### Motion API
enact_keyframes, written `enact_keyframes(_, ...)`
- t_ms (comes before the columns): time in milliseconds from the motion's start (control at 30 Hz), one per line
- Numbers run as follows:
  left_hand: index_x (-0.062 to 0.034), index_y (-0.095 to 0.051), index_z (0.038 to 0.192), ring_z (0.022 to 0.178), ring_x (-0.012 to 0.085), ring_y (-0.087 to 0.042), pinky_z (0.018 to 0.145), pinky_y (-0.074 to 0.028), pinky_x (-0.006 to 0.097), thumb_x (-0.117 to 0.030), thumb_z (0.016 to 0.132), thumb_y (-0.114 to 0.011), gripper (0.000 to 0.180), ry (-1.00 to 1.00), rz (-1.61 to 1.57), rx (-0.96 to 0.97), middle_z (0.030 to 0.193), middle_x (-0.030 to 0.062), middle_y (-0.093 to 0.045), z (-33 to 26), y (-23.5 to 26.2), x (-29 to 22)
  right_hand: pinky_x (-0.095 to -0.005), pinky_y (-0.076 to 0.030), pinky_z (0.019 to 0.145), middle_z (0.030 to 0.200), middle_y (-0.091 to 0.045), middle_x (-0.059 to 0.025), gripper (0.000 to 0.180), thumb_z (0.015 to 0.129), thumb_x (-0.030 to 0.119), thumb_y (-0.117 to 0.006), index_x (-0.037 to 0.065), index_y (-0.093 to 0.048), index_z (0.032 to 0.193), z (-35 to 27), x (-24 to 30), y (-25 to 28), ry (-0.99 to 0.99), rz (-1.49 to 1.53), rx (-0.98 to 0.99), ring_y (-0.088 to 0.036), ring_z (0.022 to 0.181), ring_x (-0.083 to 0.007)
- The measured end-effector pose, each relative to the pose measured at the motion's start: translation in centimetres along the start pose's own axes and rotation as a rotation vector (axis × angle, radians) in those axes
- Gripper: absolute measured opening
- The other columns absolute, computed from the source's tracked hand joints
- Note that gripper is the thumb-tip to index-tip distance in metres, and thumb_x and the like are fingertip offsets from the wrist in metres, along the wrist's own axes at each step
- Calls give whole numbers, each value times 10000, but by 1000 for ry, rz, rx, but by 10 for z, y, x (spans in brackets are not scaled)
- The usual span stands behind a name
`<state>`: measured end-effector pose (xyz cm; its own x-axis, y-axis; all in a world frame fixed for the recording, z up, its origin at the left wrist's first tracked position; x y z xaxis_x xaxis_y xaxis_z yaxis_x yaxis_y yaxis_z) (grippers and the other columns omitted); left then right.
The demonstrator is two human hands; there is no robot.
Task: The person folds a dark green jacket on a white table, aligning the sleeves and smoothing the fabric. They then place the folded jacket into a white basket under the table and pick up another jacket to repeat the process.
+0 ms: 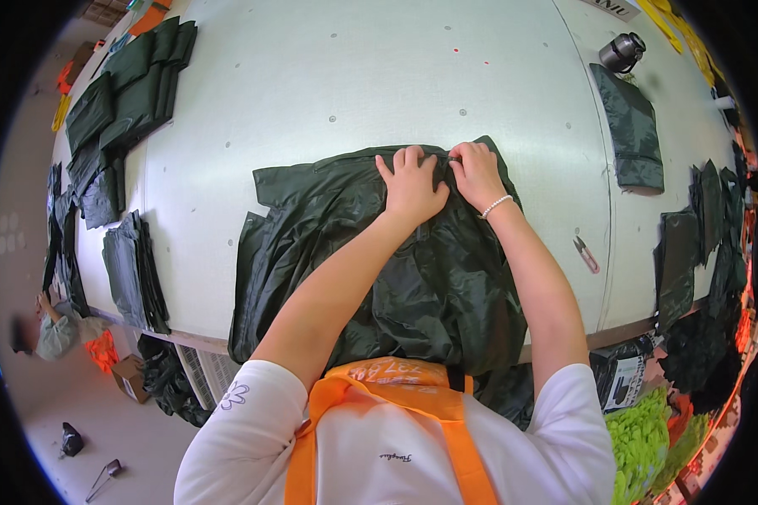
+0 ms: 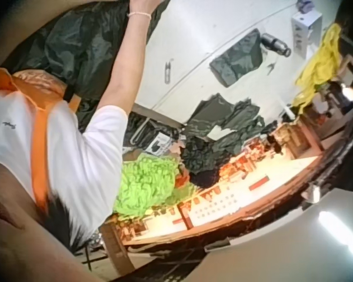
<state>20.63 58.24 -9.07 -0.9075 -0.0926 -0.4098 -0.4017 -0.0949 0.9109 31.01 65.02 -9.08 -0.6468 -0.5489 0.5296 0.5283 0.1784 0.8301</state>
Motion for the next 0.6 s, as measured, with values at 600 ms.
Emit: enact_keyframes(600,-118,-651,840,1131,251,-462,969,-178,714,-271,847,-574,172,141,-272,-35,1070,28,-543,14,12,7,-366,-440,743,810,-626,-70,89,732,58,-668,50,-646,817,-3,23,30,232,110,-129,-558,813,-264)
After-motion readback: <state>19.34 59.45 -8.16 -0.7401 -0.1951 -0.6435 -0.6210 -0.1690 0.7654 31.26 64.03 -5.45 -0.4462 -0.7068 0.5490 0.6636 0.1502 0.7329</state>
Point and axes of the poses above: each hand's wrist, its own z-axis towards the middle knuckle, its own y-axis out of the back of the hand, x = y × z, the point moved 7 cm from there along z, towards the middle knuckle
